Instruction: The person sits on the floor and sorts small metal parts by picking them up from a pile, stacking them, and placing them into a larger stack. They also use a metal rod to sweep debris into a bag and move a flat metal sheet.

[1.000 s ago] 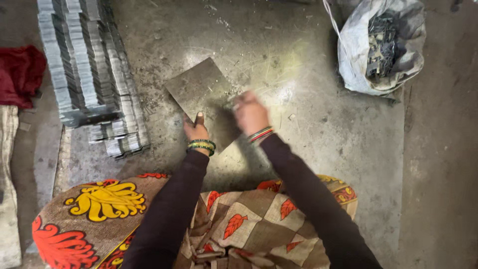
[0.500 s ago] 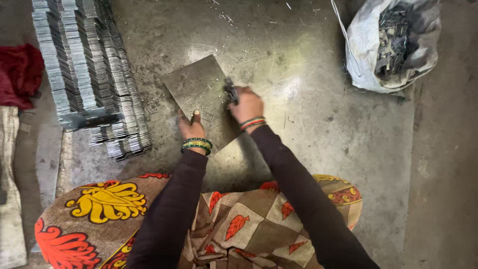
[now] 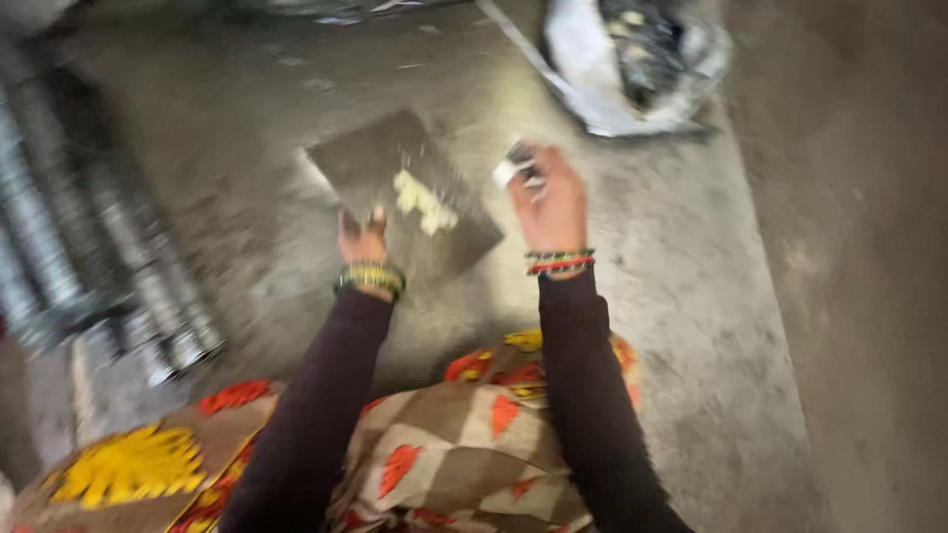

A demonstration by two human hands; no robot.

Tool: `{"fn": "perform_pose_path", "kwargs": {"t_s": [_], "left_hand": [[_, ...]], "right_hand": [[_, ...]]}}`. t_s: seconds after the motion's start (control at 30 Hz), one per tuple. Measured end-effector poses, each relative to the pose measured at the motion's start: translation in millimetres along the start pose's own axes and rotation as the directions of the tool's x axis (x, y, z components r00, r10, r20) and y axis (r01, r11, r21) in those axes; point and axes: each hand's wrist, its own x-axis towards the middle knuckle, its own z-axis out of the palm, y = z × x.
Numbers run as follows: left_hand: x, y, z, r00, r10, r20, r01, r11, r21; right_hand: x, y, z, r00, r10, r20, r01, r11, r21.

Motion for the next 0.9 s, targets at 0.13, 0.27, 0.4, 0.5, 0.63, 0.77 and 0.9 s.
{"fn": "perform_pose_path", "kwargs": {"t_s": [0.13,0.27,0.4,0.5,0.63,0.77,0.9], "left_hand": [[24,82,218,0.981,-0.135,0.143,0.171,0.944,-0.283],[-15,140,342,0.946,0.311,0.088,-0.319,0.94,0.116],[-108,127,329,0.945,0.204,0.255,-0.217,0.976,0.022],[-176,59,293,0.87,-0.049,0.491,-0.085,0.965,0.248],[-229,-13,316,0.565,-0.524,0.637,-0.176,0.678,0.714],[-185,-14,377,0.631,-0.263,0.73,-0.499,0.584,0.641],[-45,18,467,0.685,0.322,0.654,-0.713,0.479,0.512]], "right_hand": [[27,56,-92,0.893,0.169,-0.417,-0.045,0.956,0.291],[13,92,-156,0.74,0.365,-0.565,-0.02,0.851,0.524],[-14,125,-210,0.68,0.438,-0.588,-0.164,0.872,0.461],[-17,171,-227,0.745,0.361,-0.56,-0.275,0.932,0.234],[10,240,-209,0.895,0.199,-0.4,-0.293,0.937,-0.188],[65,297,-188,0.943,0.209,-0.26,-0.326,0.748,-0.578],[126,341,-165,0.896,0.271,-0.352,-0.44,0.651,-0.618]]}}
